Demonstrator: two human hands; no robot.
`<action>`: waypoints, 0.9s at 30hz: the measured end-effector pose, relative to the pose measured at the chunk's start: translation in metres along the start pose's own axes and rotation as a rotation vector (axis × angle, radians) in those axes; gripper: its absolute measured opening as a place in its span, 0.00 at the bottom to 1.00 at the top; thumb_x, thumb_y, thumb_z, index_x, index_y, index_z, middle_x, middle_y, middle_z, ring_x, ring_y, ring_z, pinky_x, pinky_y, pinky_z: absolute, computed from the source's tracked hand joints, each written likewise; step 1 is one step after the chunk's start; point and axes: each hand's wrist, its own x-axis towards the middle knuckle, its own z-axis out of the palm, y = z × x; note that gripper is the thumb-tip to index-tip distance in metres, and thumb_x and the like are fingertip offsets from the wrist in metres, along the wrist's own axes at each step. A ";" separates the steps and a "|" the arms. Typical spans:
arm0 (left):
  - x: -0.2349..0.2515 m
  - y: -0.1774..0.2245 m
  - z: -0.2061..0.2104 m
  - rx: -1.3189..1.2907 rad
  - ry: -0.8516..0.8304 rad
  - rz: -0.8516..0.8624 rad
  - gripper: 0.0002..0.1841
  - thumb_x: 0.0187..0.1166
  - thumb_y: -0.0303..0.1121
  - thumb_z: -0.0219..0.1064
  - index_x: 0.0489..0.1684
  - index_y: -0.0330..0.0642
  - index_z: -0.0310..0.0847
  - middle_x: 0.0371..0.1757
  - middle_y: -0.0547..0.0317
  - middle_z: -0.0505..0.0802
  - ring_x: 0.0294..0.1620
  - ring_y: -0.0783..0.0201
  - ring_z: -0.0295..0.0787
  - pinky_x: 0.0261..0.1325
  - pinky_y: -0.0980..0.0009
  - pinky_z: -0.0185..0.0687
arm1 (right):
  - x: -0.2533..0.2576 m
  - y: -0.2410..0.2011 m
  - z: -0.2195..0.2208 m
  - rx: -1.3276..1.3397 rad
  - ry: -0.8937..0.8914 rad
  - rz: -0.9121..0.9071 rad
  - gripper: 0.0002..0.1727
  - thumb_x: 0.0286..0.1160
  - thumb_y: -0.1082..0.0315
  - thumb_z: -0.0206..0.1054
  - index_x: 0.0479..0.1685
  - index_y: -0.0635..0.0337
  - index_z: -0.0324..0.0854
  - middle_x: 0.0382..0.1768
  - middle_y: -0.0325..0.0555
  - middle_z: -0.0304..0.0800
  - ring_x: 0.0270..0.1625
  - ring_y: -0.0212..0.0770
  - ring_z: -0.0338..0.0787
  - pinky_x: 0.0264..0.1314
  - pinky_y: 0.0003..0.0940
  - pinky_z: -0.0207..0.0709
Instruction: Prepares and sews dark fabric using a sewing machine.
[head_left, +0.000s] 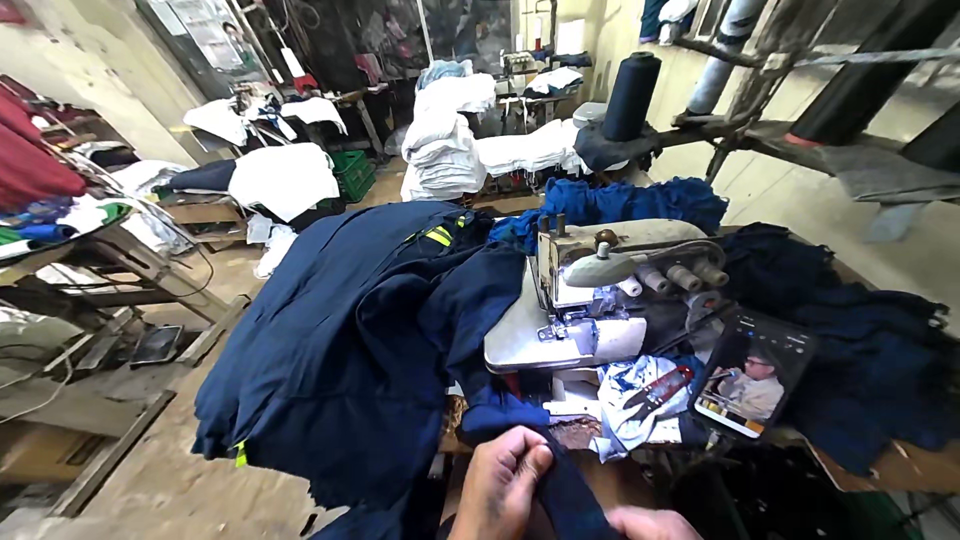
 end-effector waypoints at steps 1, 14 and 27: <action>-0.003 0.003 0.003 -0.005 -0.064 0.002 0.09 0.85 0.28 0.62 0.39 0.36 0.88 0.32 0.64 0.92 0.31 0.78 0.87 0.37 0.80 0.84 | 0.004 -0.001 -0.001 -0.016 0.018 -0.025 0.25 0.85 0.51 0.65 0.55 0.70 0.88 0.47 0.52 0.95 0.52 0.37 0.93 0.60 0.40 0.87; -0.041 0.036 0.028 0.511 -0.034 0.084 0.15 0.77 0.40 0.75 0.36 0.34 0.90 0.32 0.49 0.92 0.33 0.56 0.92 0.37 0.58 0.90 | 0.008 0.000 0.012 0.108 0.214 0.116 0.13 0.80 0.67 0.69 0.26 0.65 0.86 0.25 0.38 0.88 0.30 0.24 0.85 0.36 0.26 0.80; -0.024 0.000 0.017 0.391 0.159 -0.012 0.06 0.75 0.33 0.72 0.39 0.42 0.92 0.39 0.62 0.94 0.36 0.74 0.91 0.41 0.74 0.90 | 0.000 -0.002 0.016 0.081 0.390 0.155 0.08 0.76 0.71 0.71 0.31 0.64 0.89 0.29 0.36 0.91 0.33 0.22 0.87 0.40 0.24 0.83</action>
